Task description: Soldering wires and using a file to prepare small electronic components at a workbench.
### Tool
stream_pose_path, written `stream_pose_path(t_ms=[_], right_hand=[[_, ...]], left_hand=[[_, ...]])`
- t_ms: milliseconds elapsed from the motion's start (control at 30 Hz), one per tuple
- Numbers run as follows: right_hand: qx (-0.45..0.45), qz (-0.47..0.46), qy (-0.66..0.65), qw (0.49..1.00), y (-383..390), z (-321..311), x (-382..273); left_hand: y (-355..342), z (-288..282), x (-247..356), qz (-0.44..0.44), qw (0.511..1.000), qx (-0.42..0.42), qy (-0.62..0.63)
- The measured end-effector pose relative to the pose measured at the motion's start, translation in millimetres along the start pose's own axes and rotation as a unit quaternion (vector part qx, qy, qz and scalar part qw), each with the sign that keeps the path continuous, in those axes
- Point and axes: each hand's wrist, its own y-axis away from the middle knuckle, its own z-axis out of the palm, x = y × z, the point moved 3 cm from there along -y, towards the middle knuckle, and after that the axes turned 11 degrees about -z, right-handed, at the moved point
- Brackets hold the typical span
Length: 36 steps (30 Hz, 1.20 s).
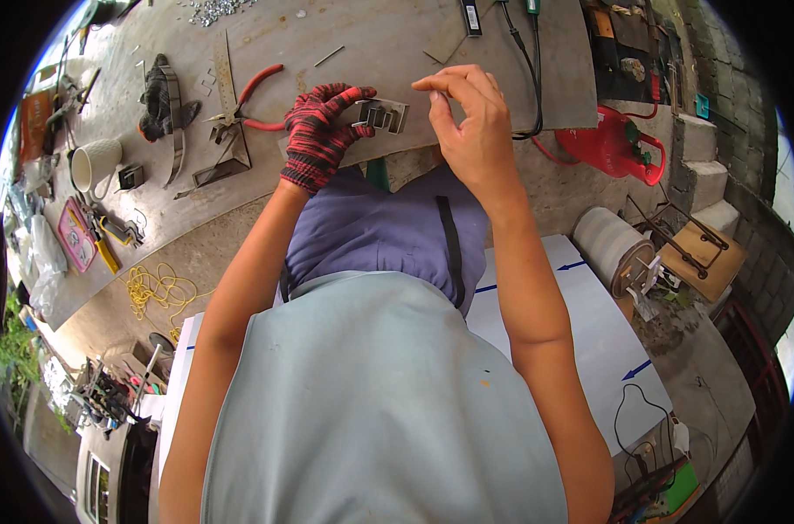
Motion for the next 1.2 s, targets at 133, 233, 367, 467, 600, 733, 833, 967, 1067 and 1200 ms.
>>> stream_pose_path(t_ms=[133, 233, 367, 467, 600, 733, 833, 967, 1067, 1200], right_hand=[[0.042, -0.016, 0.013, 0.999, 3, -15, -18], [0.061, 0.020, 0.047, 0.997, 0, -28, -17], [0.074, 0.044, 0.013, 0.996, -11, -28, -6], [0.044, 0.078, 0.017, 0.996, -25, -19, 16], [0.017, 0.066, 0.021, 0.997, -65, 15, 47], [0.085, -0.085, 0.169, 0.978, -119, 62, 97], [0.086, -0.053, 0.210, 0.972, -158, 87, 87], [0.001, 0.083, 0.173, 0.981, -167, 105, 146], [0.022, 0.118, 0.194, 0.974, -167, 105, 135], [-0.005, 0.081, 0.206, 0.975, -144, 62, 93]], left_hand=[[3, -11, 5, 0.011, 0.986, 0.052, 0.157], [1, -13, 18, 0.015, 0.980, 0.021, 0.197], [1, -4, 11, 0.021, 0.976, 0.045, 0.210], [6, -9, 10, 0.011, 0.982, 0.044, 0.183], [13, -12, -1, -0.011, 0.985, 0.073, 0.154], [21, -15, -10, -0.021, 0.988, 0.086, 0.126], [28, -20, -14, -0.055, 0.995, 0.086, -0.014], [24, -2, -14, -0.020, 0.994, 0.085, -0.058], [24, 4, -17, -0.022, 0.994, 0.075, -0.078], [22, 7, -21, -0.018, 0.990, 0.086, -0.108]])
